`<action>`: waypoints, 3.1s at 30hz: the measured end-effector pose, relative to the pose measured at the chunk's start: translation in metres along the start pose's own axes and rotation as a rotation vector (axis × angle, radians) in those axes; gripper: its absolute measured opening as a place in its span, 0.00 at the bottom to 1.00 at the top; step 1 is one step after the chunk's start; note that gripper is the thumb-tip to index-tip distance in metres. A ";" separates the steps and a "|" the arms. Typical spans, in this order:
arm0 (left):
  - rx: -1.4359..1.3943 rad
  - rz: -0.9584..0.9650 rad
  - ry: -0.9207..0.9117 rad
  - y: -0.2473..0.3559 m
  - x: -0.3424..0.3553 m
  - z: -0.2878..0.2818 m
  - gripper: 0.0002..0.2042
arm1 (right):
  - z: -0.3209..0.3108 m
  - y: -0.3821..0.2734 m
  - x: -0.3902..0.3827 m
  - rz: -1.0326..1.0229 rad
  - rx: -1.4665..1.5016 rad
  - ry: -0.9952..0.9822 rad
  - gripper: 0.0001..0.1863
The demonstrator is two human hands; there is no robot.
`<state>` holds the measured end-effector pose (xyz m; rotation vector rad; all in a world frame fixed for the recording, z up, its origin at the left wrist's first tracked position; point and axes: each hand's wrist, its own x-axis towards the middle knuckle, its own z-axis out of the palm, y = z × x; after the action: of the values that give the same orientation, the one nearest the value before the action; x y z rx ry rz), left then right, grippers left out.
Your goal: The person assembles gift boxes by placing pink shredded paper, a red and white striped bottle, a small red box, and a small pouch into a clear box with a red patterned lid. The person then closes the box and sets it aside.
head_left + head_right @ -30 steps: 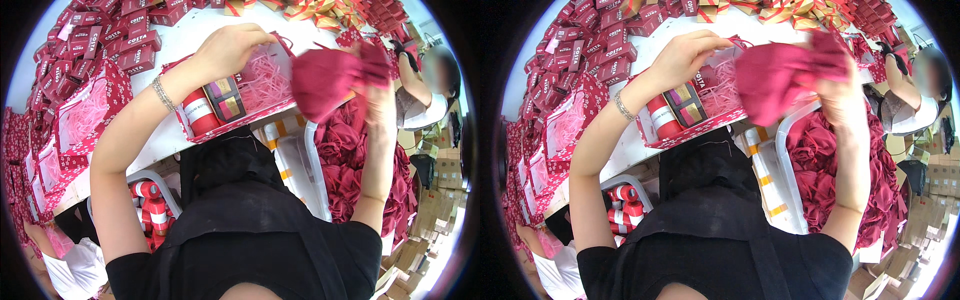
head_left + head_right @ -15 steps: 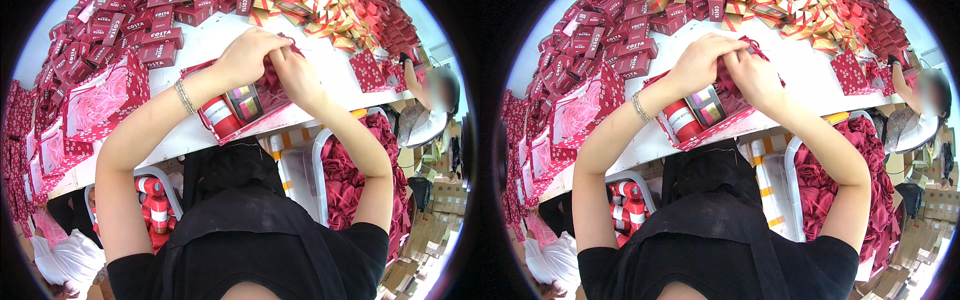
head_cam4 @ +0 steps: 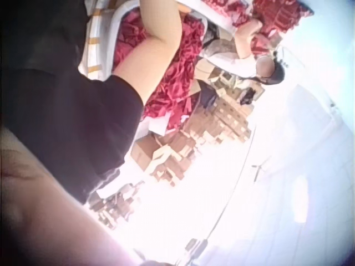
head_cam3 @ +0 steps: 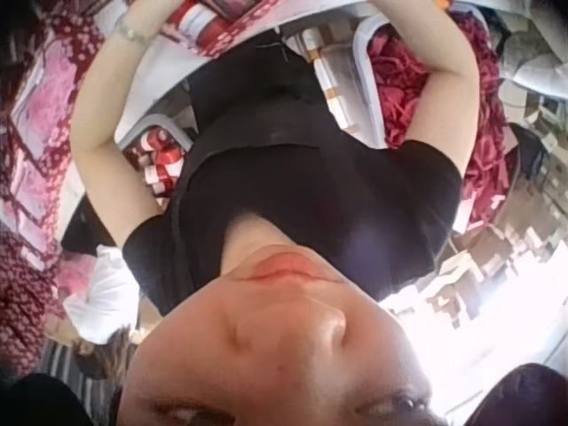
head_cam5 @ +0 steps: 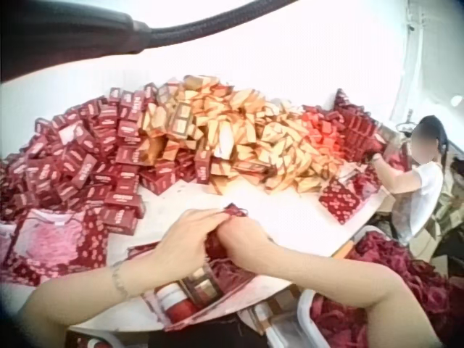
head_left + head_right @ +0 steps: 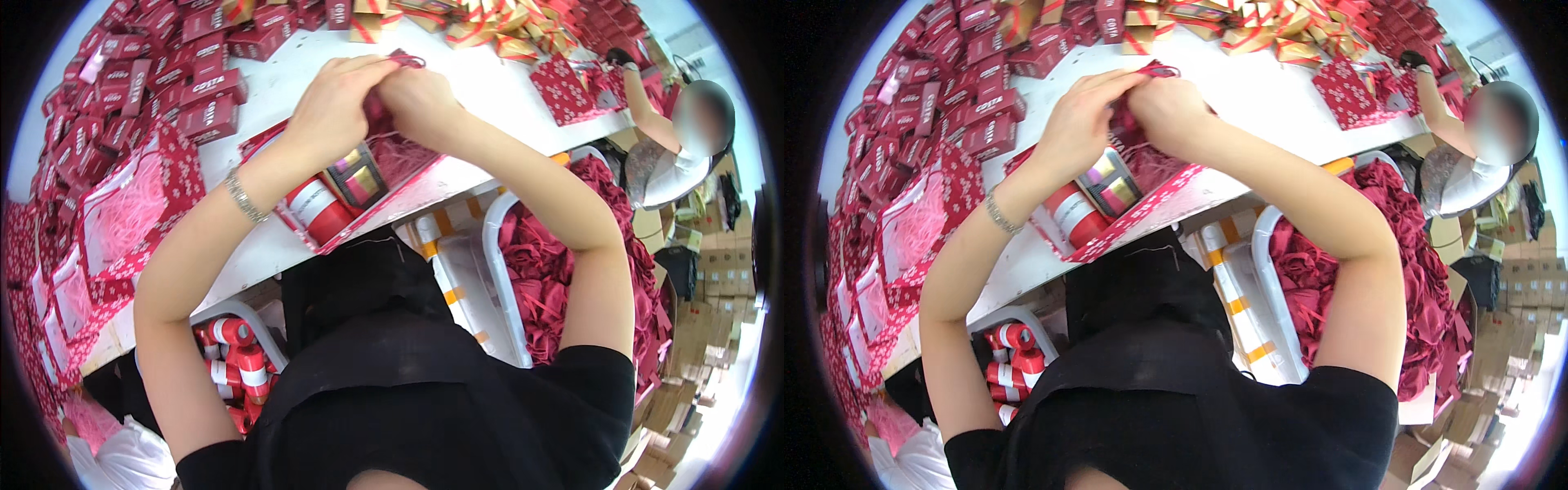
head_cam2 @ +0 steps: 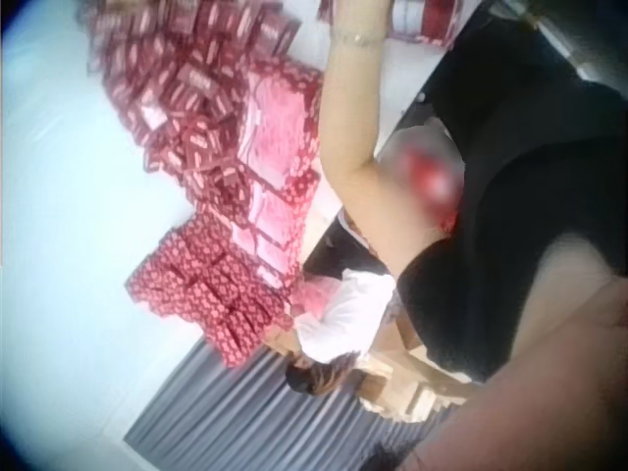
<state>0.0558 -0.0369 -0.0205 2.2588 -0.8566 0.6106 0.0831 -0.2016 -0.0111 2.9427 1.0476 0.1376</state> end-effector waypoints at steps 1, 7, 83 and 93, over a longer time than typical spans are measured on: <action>-0.037 -0.020 -0.026 0.000 -0.001 0.002 0.28 | 0.006 -0.005 0.005 0.029 -0.045 -0.043 0.07; -0.030 -0.012 -0.019 0.006 0.006 0.003 0.27 | 0.027 -0.006 0.011 0.037 -0.016 0.089 0.15; -0.118 -0.190 -0.420 0.031 -0.093 -0.174 0.08 | -0.013 -0.113 0.019 -0.655 0.816 -0.538 0.21; 0.087 -0.423 0.224 0.041 -0.220 -0.210 0.12 | -0.030 -0.128 0.026 -0.745 0.755 -0.548 0.24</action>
<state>-0.1625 0.1763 0.0065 2.2965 -0.2344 0.6911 0.0197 -0.0869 0.0152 2.4932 2.2939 -1.2123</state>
